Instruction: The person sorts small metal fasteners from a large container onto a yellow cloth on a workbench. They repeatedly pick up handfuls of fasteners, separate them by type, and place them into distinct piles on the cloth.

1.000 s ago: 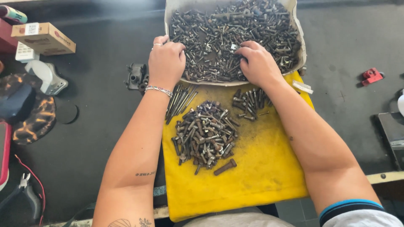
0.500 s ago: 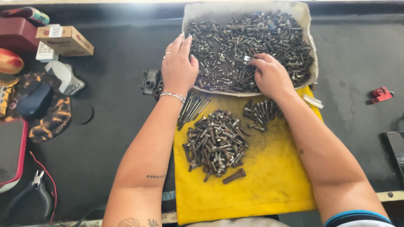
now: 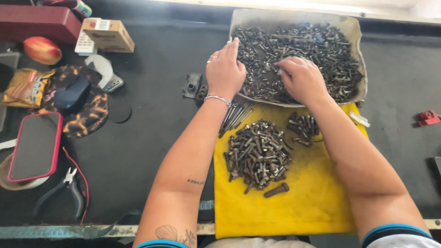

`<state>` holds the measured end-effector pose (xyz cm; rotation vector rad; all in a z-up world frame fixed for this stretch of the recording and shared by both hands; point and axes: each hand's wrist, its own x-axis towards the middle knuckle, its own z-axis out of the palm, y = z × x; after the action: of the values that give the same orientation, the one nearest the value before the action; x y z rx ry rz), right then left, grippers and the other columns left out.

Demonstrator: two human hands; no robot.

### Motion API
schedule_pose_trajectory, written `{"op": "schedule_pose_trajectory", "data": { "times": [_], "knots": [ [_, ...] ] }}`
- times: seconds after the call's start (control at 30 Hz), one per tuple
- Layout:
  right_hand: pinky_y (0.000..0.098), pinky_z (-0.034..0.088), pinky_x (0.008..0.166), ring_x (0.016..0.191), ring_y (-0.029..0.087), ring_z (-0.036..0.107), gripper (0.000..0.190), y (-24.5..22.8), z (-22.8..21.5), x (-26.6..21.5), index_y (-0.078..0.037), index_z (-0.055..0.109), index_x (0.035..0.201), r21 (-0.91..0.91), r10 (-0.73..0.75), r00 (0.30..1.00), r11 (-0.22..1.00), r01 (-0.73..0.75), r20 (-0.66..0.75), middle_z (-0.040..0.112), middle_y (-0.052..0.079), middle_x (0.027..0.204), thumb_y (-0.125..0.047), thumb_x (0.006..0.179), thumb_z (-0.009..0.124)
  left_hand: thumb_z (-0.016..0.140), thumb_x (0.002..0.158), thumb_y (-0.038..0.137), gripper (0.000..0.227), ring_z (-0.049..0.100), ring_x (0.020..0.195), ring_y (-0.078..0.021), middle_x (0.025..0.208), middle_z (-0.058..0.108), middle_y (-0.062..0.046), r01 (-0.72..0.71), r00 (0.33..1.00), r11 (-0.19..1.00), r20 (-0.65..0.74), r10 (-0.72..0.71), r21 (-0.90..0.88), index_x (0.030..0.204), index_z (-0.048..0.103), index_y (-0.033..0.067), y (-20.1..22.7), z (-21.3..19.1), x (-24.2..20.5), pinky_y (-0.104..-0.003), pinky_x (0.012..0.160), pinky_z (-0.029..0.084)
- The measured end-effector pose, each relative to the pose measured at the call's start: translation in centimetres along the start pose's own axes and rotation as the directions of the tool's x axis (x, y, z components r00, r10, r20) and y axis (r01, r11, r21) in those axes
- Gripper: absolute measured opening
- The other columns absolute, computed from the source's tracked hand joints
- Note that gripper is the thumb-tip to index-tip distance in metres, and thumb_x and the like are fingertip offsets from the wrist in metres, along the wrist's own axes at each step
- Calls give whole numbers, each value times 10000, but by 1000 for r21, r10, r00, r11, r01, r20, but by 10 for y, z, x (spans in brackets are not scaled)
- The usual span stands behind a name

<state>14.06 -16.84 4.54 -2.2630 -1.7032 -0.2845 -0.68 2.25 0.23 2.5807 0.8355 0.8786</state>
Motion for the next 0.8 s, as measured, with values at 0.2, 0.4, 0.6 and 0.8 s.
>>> {"op": "schedule_pose_trajectory", "data": {
  "times": [0.2, 0.4, 0.6, 0.8],
  "knots": [
    [556, 464, 961, 1166, 403, 597, 409, -23, 27, 80, -90, 668, 1363, 155, 38, 990, 986, -58, 132, 681, 187, 1278, -13, 1006, 485, 575, 883, 203, 586, 672, 1120, -301, 1416, 659, -4, 17, 997, 996, -81, -10, 90, 1468, 543, 197, -3, 12, -1, -498, 1014, 498],
    [544, 435, 1002, 1200, 364, 570, 437, 4, 66, 110, -129, 739, 1275, 53, -27, 996, 998, 23, 85, 677, 98, 1312, 26, 942, 502, 557, 887, 170, 604, 693, 1071, -293, 1412, 667, 43, 32, 995, 991, -93, -20, 129, 1486, 519, 235, -3, 11, -2, -502, 982, 511],
    [532, 505, 853, 1116, 343, 609, 322, -1, 73, 102, -136, 763, 1203, 67, -143, 987, 987, 148, -68, 704, 77, 1239, -42, 970, 560, 543, 886, 125, 623, 709, 1090, -278, 1422, 669, 30, 23, 996, 995, -84, -14, 101, 1498, 497, 234, -2, 10, -3, -526, 1002, 510],
    [537, 518, 868, 1147, 366, 591, 302, -15, 91, 114, -105, 718, 1268, 16, -227, 974, 974, 227, -7, 660, 121, 1249, -225, 1036, 566, 521, 883, 139, 642, 699, 1084, -288, 1395, 683, -4, 39, 998, 992, -62, -32, 118, 1516, 475, 241, -3, 12, -3, -518, 1015, 487]
  ]
}}
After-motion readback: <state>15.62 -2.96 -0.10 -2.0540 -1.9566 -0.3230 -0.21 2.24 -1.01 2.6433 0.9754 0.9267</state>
